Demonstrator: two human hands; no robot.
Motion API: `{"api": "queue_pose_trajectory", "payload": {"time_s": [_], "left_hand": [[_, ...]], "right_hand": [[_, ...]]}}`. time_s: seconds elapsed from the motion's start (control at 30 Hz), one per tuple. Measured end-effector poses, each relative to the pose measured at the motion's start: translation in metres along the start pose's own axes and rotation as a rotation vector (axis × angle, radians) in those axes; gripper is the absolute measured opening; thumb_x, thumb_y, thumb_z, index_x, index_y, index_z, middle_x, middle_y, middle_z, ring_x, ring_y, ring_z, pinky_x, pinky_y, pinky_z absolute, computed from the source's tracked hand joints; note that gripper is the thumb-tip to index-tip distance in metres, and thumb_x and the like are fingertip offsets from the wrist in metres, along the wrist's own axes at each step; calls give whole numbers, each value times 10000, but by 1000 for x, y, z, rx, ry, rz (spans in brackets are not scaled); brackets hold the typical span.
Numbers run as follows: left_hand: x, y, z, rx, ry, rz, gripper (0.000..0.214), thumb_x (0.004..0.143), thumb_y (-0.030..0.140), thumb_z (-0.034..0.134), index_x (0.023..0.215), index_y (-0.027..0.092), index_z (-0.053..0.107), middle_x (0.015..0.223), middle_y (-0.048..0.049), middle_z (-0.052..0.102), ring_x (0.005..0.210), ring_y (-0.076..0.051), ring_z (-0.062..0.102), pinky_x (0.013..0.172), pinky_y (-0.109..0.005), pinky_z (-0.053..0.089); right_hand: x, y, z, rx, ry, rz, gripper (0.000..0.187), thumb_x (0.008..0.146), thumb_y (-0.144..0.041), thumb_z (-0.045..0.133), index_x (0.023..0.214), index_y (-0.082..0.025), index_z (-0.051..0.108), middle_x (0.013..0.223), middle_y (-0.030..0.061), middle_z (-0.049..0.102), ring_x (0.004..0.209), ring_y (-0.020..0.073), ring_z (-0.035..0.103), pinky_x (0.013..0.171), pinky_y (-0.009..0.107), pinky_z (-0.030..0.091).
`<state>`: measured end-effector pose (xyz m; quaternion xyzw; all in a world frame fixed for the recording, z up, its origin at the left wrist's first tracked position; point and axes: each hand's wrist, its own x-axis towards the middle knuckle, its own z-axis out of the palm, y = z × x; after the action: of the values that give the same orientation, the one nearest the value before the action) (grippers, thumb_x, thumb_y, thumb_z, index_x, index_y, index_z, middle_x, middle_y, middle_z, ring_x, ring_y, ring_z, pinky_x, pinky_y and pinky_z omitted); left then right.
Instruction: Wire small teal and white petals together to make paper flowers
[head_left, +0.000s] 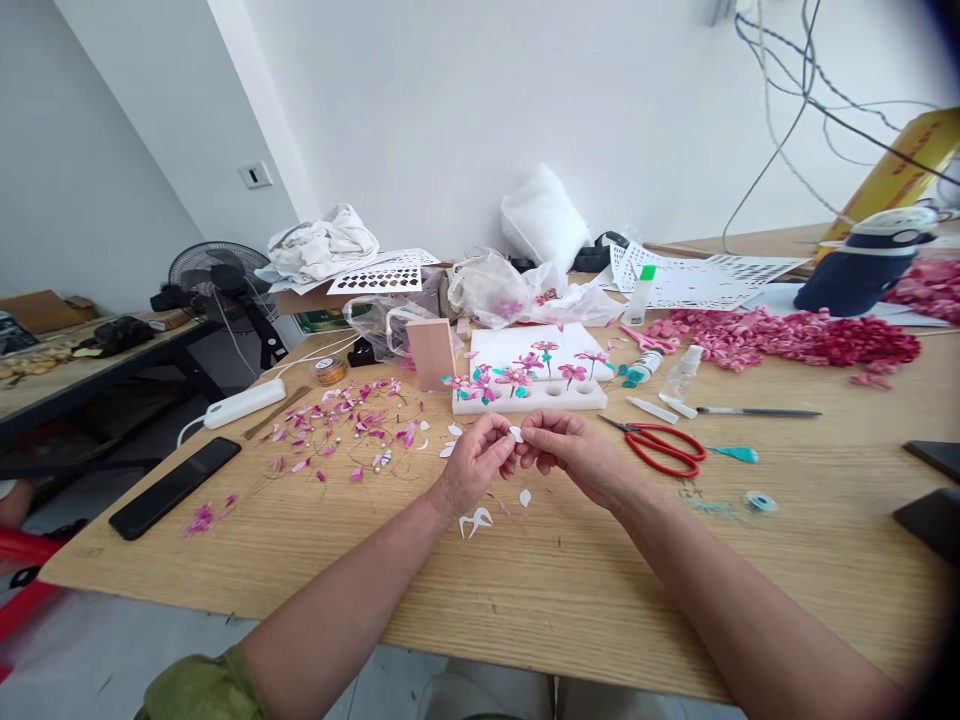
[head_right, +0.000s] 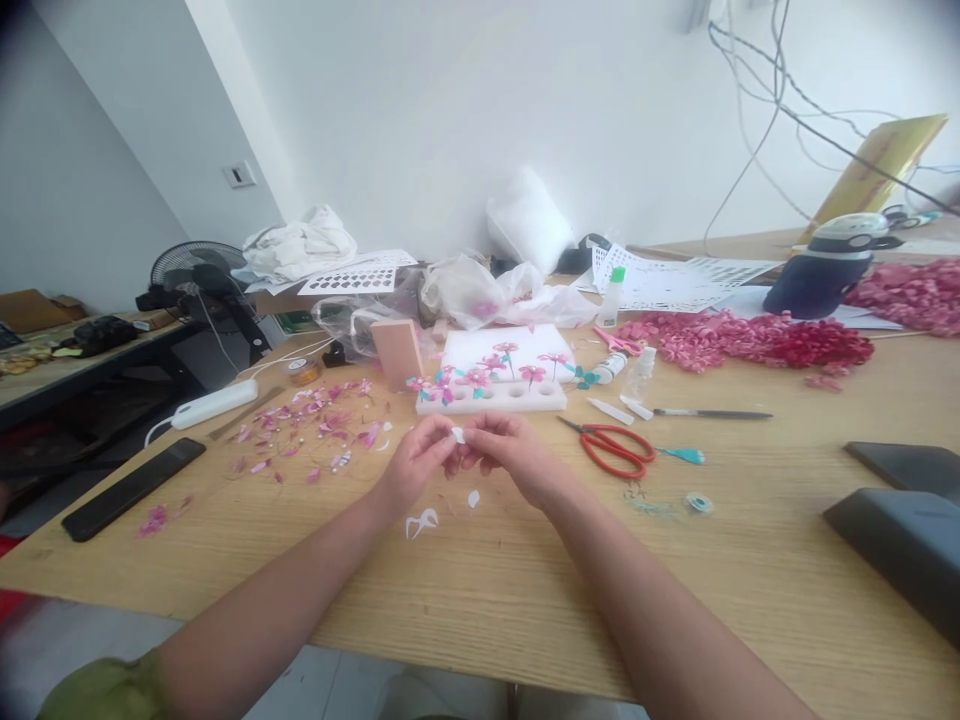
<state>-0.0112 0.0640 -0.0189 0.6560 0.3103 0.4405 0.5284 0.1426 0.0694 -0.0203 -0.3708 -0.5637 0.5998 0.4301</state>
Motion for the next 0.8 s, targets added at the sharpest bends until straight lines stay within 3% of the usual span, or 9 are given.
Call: {"api": "queue_pose_trajectory", "payload": {"time_s": [0.2, 0.8], "left_hand": [[0, -2, 0, 36, 29, 16, 137, 797, 293, 438, 760, 161, 426, 604, 18, 496, 526, -77, 453, 523, -216, 379], [0, -3, 0, 55, 74, -8, 166, 789, 317, 455, 743, 158, 444, 577, 32, 475, 523, -77, 461, 520, -213, 385]], "right_hand": [[0, -1, 3, -94, 16, -61, 157, 737, -302, 542, 659, -166, 535, 597, 3, 598, 556, 100, 535, 482, 208, 353], [-2, -3, 8, -169, -36, -61, 172, 752, -319, 507, 664, -174, 535, 623, 2, 602, 572, 106, 546, 499, 218, 374]]}}
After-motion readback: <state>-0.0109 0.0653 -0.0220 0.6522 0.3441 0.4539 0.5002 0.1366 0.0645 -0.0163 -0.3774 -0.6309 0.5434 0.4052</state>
